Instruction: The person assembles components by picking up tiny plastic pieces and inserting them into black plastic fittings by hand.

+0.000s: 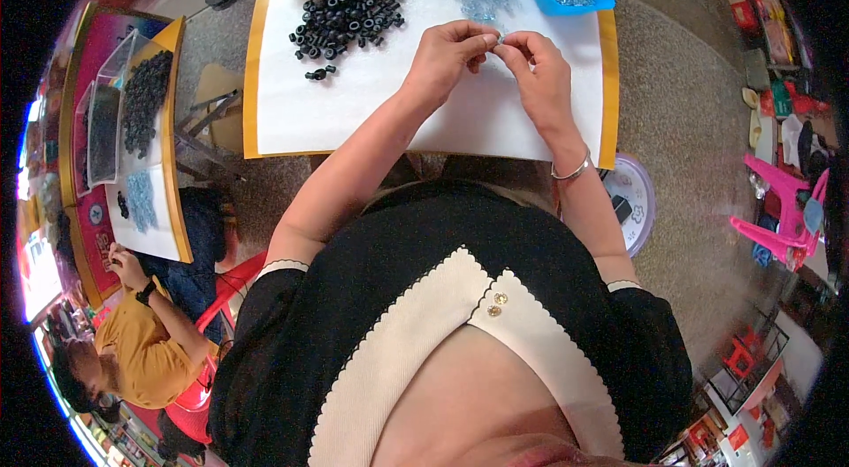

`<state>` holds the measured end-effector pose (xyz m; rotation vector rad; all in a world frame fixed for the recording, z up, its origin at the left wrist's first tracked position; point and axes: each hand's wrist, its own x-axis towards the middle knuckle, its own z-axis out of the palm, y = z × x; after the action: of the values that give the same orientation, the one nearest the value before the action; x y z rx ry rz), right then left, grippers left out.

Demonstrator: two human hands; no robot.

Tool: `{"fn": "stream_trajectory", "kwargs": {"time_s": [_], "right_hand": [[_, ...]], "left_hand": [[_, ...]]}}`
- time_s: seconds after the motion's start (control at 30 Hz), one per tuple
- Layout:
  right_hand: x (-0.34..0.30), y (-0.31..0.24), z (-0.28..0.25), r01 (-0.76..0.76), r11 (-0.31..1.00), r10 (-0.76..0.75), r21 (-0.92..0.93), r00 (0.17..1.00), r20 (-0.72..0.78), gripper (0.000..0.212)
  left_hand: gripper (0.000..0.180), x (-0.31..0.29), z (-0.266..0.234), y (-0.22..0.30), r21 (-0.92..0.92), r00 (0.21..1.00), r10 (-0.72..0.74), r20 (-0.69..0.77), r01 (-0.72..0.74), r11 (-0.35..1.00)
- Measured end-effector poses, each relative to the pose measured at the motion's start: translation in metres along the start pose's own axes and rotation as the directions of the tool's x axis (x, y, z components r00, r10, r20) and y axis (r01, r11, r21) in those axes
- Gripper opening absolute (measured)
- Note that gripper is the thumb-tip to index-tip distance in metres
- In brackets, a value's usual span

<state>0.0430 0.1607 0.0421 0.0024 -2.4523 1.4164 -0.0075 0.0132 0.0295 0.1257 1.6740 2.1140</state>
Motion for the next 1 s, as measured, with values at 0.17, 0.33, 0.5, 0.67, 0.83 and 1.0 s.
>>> {"fn": "stream_trajectory", "kwargs": {"time_s": [0.17, 0.33, 0.5, 0.67, 0.83, 1.0], "right_hand": [[-0.002, 0.010, -0.001, -0.070, 0.998, 0.070, -0.008, 0.997, 0.027, 0.017], [-0.003, 0.013, -0.001, -0.143, 0.986, 0.139, 0.080, 0.989, 0.050, 0.015], [-0.004, 0.012, -0.002, -0.174, 0.976, 0.170, 0.133, 0.984, 0.046, 0.013], [-0.005, 0.013, -0.002, -0.121, 0.980, 0.127, 0.156, 0.991, -0.032, 0.014], [-0.003, 0.009, -0.006, -0.125, 0.991, 0.123, 0.048, 0.991, 0.052, 0.014], [-0.005, 0.006, -0.005, -0.082, 0.997, 0.082, 0.004, 0.997, 0.014, 0.015]], "left_hand": [[0.014, -0.001, 0.004, 0.001, -0.017, 1.000, -0.027, 0.015, 0.027, 1.000], [0.018, 0.000, 0.004, -0.001, 0.111, 1.000, 0.005, 0.015, -0.007, 0.994], [0.019, 0.001, 0.007, -0.003, 0.026, 1.000, -0.031, 0.003, 0.031, 0.999], [0.021, 0.003, 0.008, -0.003, -0.028, 0.999, -0.041, 0.018, 0.041, 0.999], [0.020, 0.001, 0.010, -0.002, 0.151, 1.000, 0.013, 0.008, -0.014, 0.988], [0.017, -0.003, 0.020, 0.003, 0.287, 0.995, 0.043, -0.096, -0.013, 0.958]]}}
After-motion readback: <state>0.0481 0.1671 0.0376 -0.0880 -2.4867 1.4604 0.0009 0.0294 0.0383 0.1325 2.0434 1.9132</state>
